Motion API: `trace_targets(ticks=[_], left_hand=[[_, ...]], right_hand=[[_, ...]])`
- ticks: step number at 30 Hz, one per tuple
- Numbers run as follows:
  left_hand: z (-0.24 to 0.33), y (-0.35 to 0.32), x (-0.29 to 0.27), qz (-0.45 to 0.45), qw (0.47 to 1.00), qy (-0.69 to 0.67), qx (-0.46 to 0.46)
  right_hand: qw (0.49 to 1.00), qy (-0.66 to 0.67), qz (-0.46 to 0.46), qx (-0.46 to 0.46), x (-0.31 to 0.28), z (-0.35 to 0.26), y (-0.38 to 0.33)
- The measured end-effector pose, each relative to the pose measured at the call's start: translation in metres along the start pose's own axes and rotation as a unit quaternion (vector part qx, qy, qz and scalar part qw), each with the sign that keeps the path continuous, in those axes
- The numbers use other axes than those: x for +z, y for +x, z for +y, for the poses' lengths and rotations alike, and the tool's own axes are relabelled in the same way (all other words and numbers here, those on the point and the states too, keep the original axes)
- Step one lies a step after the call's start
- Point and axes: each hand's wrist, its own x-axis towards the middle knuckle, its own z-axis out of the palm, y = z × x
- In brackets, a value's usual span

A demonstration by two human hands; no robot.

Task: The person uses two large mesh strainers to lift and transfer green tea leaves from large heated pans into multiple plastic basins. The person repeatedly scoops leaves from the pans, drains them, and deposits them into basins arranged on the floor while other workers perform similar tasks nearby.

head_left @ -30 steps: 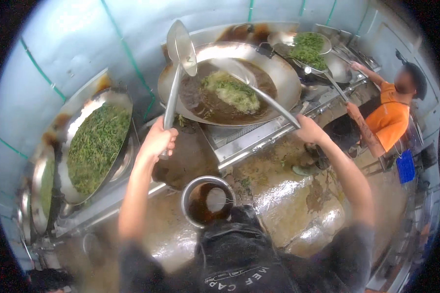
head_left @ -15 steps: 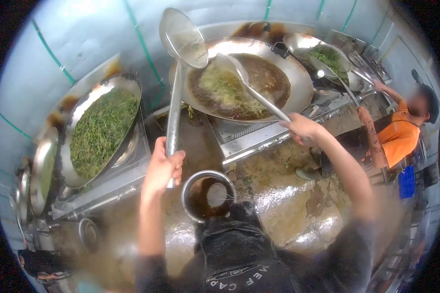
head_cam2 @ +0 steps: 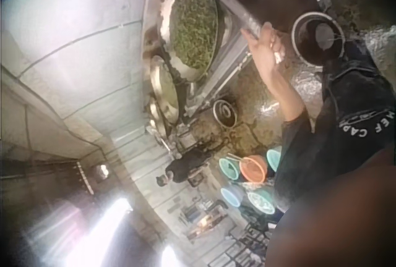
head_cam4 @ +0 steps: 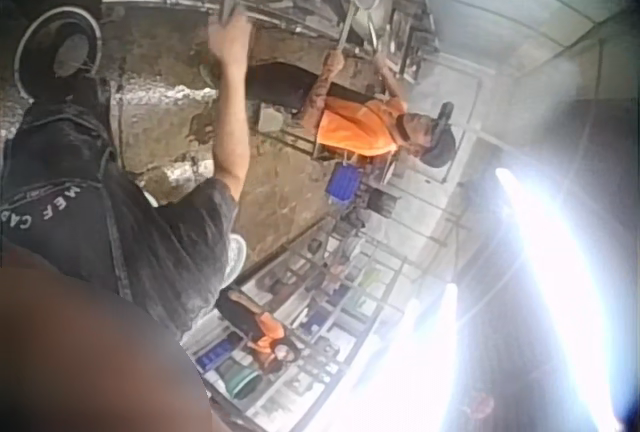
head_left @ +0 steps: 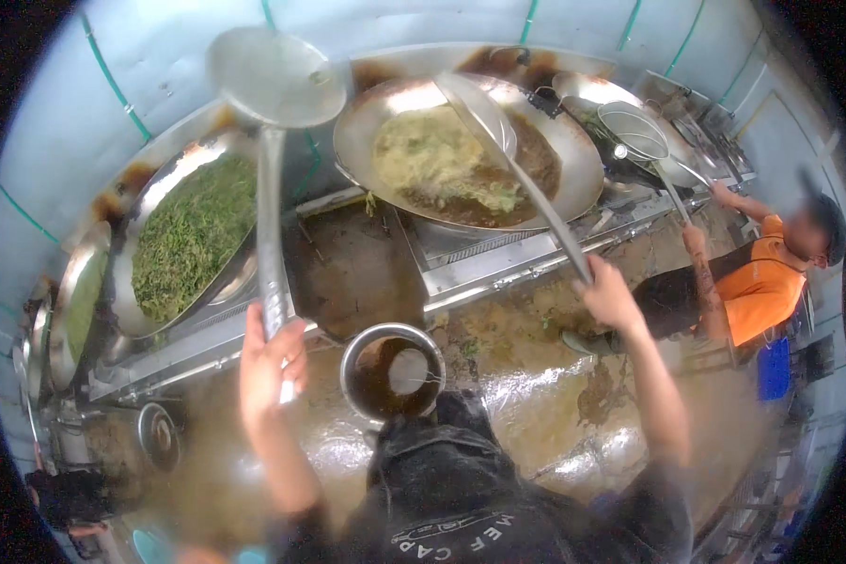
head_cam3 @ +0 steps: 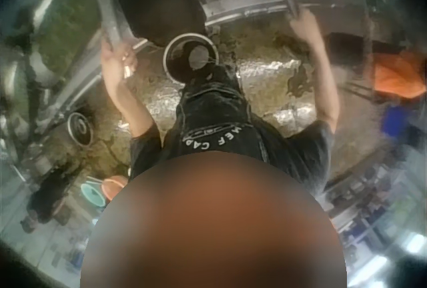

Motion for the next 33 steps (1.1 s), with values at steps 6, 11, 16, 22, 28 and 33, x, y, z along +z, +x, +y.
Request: trace_targets(ticks=[6,11,16,22,28,33], left_hand=[[-0.010,-0.016,-0.046,0.039,0.996,-0.056,0.056],[-0.013,-0.036,-0.080,0.125,0.988,-0.083,0.045],[-0.040,-0.041,-0.139,0.158,0.970,-0.179,0.044],[-0.050,-0.032,-0.197,0.101,0.974,-0.203,-0.015],[-0.073,-0.055,-0.267,0.051,0.959,-0.274,-0.051],[-0.058,-0.080,-0.310,0.011,0.952,-0.301,-0.054]], right_hand=[[0.998,0.022,0.053,0.033,0.049,0.012,-0.035],[0.991,0.049,0.118,0.032,0.069,-0.001,-0.045],[0.885,0.396,-0.090,0.227,0.110,-0.027,-0.065],[0.846,0.483,-0.015,0.225,0.141,-0.042,-0.097],[0.795,0.577,-0.008,0.188,0.171,-0.111,-0.110],[0.752,0.646,-0.041,0.125,0.203,-0.167,-0.119]])
